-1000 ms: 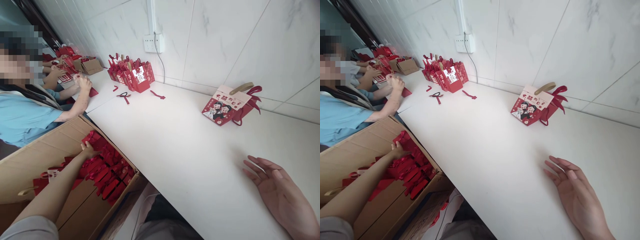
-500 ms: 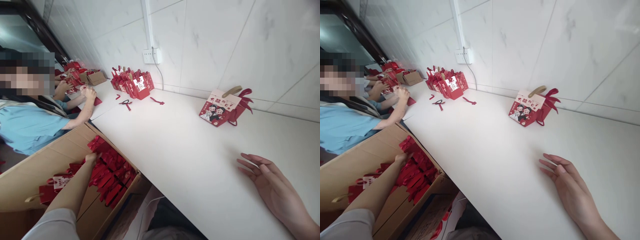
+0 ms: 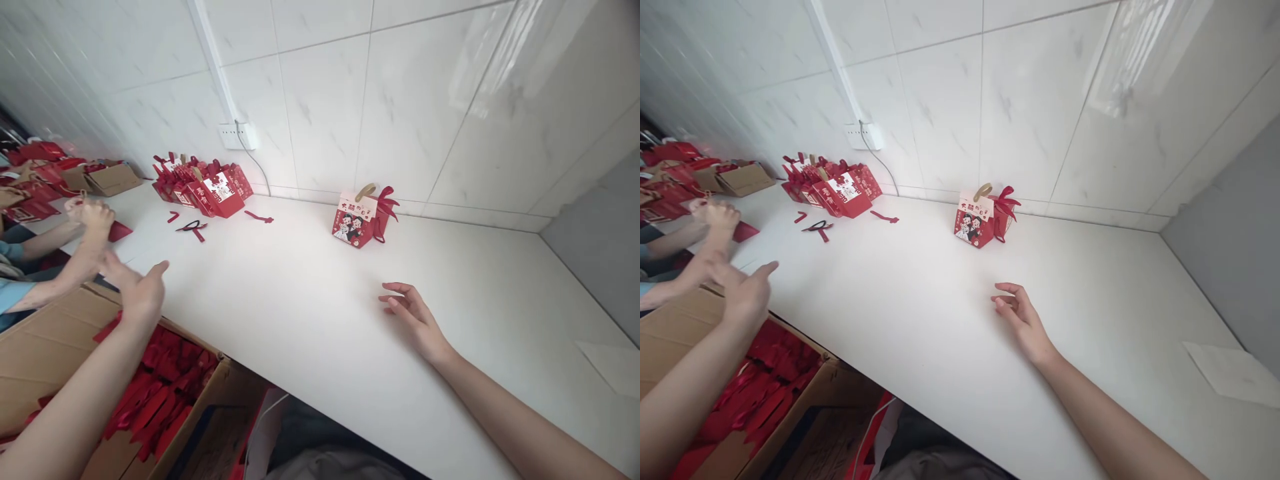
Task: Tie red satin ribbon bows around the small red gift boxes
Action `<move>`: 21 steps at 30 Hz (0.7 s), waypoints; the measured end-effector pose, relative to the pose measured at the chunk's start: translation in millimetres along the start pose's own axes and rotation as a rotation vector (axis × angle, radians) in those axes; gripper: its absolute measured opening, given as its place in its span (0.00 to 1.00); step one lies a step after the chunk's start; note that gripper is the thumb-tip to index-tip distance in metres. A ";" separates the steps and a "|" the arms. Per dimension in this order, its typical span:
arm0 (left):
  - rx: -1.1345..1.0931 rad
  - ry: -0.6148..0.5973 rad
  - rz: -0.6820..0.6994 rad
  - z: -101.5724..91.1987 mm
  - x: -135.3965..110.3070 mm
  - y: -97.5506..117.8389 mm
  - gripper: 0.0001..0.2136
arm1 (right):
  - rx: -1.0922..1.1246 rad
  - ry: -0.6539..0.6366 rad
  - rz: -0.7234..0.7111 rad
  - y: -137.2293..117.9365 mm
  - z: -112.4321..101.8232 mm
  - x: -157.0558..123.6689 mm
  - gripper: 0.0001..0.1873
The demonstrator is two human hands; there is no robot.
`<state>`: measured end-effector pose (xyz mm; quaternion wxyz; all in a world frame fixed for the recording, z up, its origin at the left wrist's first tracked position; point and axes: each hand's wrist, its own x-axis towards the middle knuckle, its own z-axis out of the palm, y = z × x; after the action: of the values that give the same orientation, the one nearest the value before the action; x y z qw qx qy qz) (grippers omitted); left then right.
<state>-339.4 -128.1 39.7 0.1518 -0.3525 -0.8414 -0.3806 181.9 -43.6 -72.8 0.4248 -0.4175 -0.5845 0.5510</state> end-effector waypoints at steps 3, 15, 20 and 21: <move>0.041 0.035 0.414 -4.0 -25.6 79.0 0.50 | -0.046 -0.004 0.006 2.1 1.0 -0.6 0.22; 0.049 -0.932 0.505 192.4 -165.1 257.8 0.55 | -0.061 0.094 -0.032 5.8 1.6 16.1 0.20; -0.040 -0.727 0.381 240.2 -151.7 271.3 0.62 | -0.084 0.070 -0.002 18.0 -7.3 49.1 0.18; -0.079 -0.699 0.375 245.1 -149.3 271.9 0.64 | -0.089 0.084 -0.008 19.3 -10.1 61.0 0.18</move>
<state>-38.2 109.4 -56.2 -0.0908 -0.6137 -0.7481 -0.2355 174.3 18.5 -89.5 0.4322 -0.4563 -0.5916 0.5049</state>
